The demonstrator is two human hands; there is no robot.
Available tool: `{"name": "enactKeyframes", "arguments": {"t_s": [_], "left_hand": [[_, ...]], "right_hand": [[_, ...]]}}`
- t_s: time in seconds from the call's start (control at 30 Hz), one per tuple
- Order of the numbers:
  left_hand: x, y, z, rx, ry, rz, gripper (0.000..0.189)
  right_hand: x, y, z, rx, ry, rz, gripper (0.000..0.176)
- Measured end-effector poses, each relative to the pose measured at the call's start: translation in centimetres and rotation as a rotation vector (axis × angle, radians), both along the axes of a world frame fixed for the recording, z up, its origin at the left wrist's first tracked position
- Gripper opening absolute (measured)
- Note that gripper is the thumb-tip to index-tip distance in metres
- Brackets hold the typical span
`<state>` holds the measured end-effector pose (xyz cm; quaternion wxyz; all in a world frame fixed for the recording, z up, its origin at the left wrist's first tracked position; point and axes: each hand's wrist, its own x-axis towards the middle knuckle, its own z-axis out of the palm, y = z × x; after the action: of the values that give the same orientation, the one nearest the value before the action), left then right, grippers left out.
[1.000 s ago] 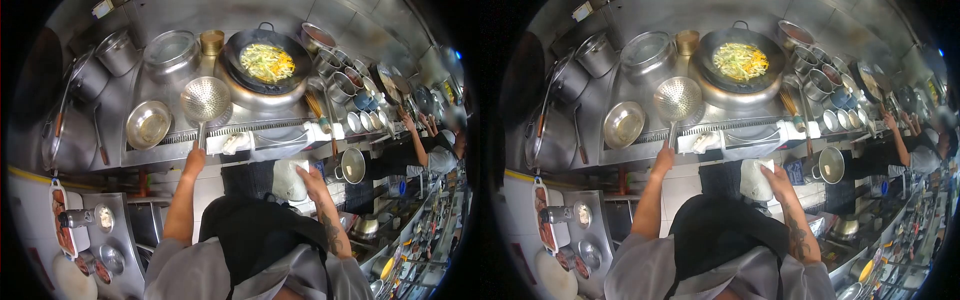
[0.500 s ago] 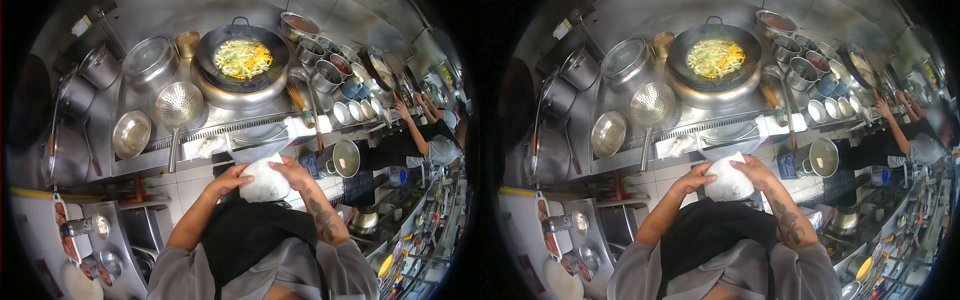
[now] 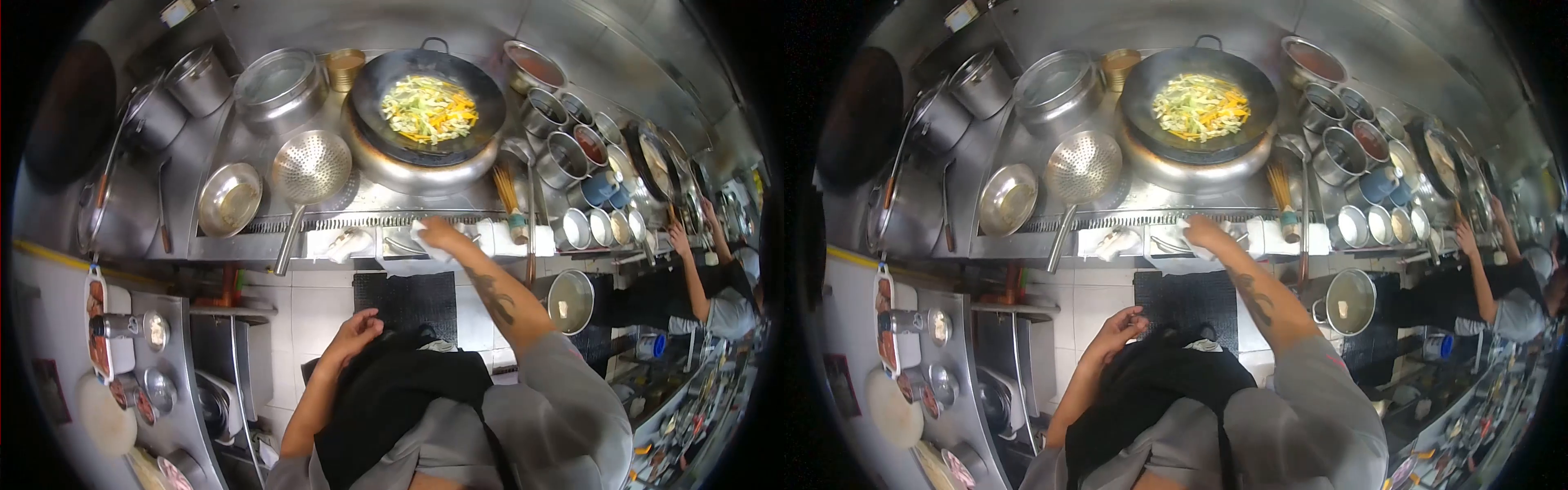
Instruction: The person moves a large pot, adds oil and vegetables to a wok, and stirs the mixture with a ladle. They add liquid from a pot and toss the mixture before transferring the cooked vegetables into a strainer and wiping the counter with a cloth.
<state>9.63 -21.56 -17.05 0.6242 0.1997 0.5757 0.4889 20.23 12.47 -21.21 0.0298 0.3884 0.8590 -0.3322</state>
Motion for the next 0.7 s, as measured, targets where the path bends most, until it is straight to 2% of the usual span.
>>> {"name": "enactKeyframes", "arguments": {"t_s": [0.07,0.17,0.23,0.27,0.33,0.4,0.43,0.57,0.67,0.7], "left_hand": [[0.0,-2.1,-0.1,-0.061,0.030,0.066,0.051],[-0.4,-4.7,0.9,-0.143,0.051,0.171,0.051],[-0.9,-6.5,0.3,-0.181,0.066,0.208,0.052],[-1.2,-7.3,0.0,-0.194,0.072,0.225,0.052],[-1.8,-8.4,-0.3,-0.178,0.044,0.245,0.051],[-2.5,-8.7,-0.6,-0.161,0.020,0.239,0.051],[-2.9,-8.5,-0.7,-0.154,0.006,0.232,0.051],[-4.7,-6.5,-0.7,-0.125,0.043,0.128,0.050],[-6.0,-4.1,0.7,-0.059,0.032,0.104,0.046],[-6.2,-3.2,1.7,-0.046,0.011,0.095,0.048]], "right_hand": [[-3.5,-0.7,-1.5,0.011,-0.023,0.106,0.038],[-7.1,-0.5,1.0,-0.447,0.189,-0.213,0.037],[-7.2,1.7,0.8,-0.291,0.379,-0.077,0.032],[-7.0,3.1,-0.4,-0.370,0.488,-0.059,0.027],[-4.3,1.8,8.4,-0.455,0.561,0.023,0.024],[-3.0,1.3,13.0,-0.511,0.557,-0.015,0.026],[-2.4,1.3,14.5,-0.536,0.559,-0.039,0.027],[-0.9,2.2,17.4,-0.327,0.531,0.030,0.026],[0.3,1.7,18.3,-0.339,0.547,-0.012,0.026],[0.6,1.3,18.7,-0.415,0.592,-0.054,0.026]]}}
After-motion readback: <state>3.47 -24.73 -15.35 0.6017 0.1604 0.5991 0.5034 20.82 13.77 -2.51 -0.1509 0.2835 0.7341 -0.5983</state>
